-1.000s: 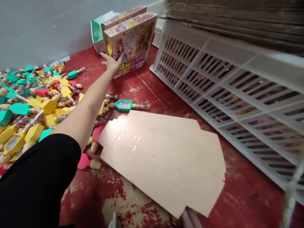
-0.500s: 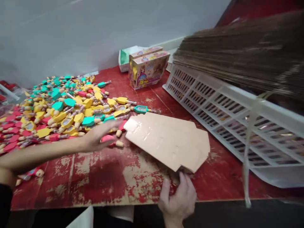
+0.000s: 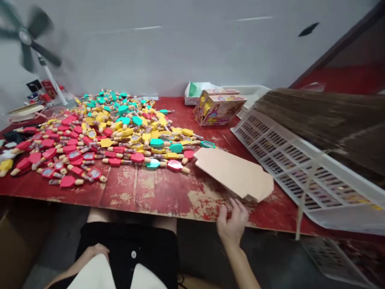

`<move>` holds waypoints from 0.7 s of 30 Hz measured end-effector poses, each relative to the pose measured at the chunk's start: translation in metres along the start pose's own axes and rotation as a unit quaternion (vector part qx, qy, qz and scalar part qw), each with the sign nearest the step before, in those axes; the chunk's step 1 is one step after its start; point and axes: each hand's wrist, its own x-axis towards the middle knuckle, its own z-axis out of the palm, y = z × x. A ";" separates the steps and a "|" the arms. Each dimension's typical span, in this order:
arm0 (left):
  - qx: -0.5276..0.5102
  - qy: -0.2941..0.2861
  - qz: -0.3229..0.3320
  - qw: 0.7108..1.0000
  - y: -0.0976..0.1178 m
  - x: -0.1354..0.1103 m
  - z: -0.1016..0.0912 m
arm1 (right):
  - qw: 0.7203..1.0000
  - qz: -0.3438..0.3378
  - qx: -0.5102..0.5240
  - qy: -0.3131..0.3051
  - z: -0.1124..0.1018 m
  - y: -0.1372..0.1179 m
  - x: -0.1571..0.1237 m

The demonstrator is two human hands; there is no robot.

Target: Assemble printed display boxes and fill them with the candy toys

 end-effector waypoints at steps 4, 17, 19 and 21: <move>0.085 0.075 -0.024 0.993 0.008 0.006 -0.014 | 0.988 -0.070 0.060 -0.124 0.007 -0.057 0.001; 0.059 0.013 -0.035 0.998 0.007 0.047 0.002 | 0.912 -0.179 0.107 -0.353 0.122 -0.175 0.010; 0.041 0.043 -0.061 0.996 0.014 0.026 -0.003 | 0.902 -0.195 0.113 -0.369 0.120 -0.178 -0.007; 0.025 0.064 -0.090 0.994 0.024 0.003 -0.006 | 0.892 -0.205 0.123 -0.383 0.114 -0.174 -0.023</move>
